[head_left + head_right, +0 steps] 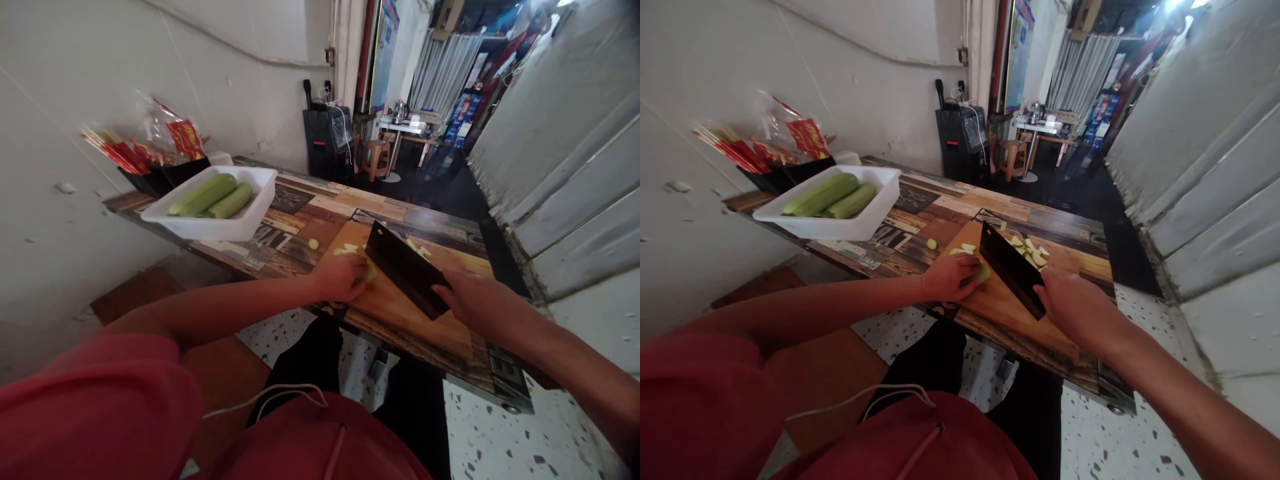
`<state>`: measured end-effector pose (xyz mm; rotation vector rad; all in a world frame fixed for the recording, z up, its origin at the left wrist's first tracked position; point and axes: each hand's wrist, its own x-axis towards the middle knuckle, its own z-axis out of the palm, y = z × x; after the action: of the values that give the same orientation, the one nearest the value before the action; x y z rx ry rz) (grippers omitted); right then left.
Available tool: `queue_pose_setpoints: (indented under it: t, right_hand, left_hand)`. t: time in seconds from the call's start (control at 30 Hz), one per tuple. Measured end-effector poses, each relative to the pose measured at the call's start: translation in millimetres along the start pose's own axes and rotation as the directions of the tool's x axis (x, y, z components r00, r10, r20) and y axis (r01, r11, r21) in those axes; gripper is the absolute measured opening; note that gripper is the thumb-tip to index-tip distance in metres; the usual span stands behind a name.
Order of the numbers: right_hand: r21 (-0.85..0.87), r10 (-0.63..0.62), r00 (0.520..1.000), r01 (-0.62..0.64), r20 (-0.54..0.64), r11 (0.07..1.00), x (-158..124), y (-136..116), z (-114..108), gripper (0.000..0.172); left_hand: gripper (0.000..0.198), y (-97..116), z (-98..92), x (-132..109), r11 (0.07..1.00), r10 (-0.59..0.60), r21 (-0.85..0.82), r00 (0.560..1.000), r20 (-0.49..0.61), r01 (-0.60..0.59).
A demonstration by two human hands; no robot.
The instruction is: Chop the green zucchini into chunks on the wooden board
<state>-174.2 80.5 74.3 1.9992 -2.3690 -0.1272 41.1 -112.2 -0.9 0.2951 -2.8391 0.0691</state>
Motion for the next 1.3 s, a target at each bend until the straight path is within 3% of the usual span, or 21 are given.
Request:
queue_pose_setpoints:
  t: [0.3, 0.6, 0.8, 1.03, 1.3]
  right_hand:
    - [-0.024, -0.021, 0.999, 0.022, 0.034, 0.999, 0, -4, -8, 0.024]
    - [0.010, -0.050, 0.998, 0.049, 0.035, 0.999, 4, -4, -2, 0.023]
    - [-0.013, -0.060, 0.984, 0.063, 0.169, 0.998, 11, -13, -8, 0.027]
    - [-0.038, -0.063, 0.995, 0.066, 0.072, 0.997, 7, -9, -23, 0.025]
    - [-0.008, -0.087, 0.989, 0.089, 0.115, 0.996, 5, -24, -8, 0.022]
  left_hand:
    - [0.026, -5, -2.2, 11, 0.996, 0.062, 0.066, 0.995, 0.078, -0.067]
    - [0.030, -4, -3.6, 8, 0.993, 0.078, 0.086, 0.995, 0.069, -0.084]
    - [0.027, -4, -3.9, 8, 0.990, 0.101, 0.093, 0.991, 0.088, -0.109]
    - [0.029, -2, -1.1, 8, 0.992, 0.067, 0.100, 0.992, 0.103, -0.078]
    - [0.026, -6, -5.6, 2, 0.989, 0.113, 0.088, 0.991, 0.071, -0.119]
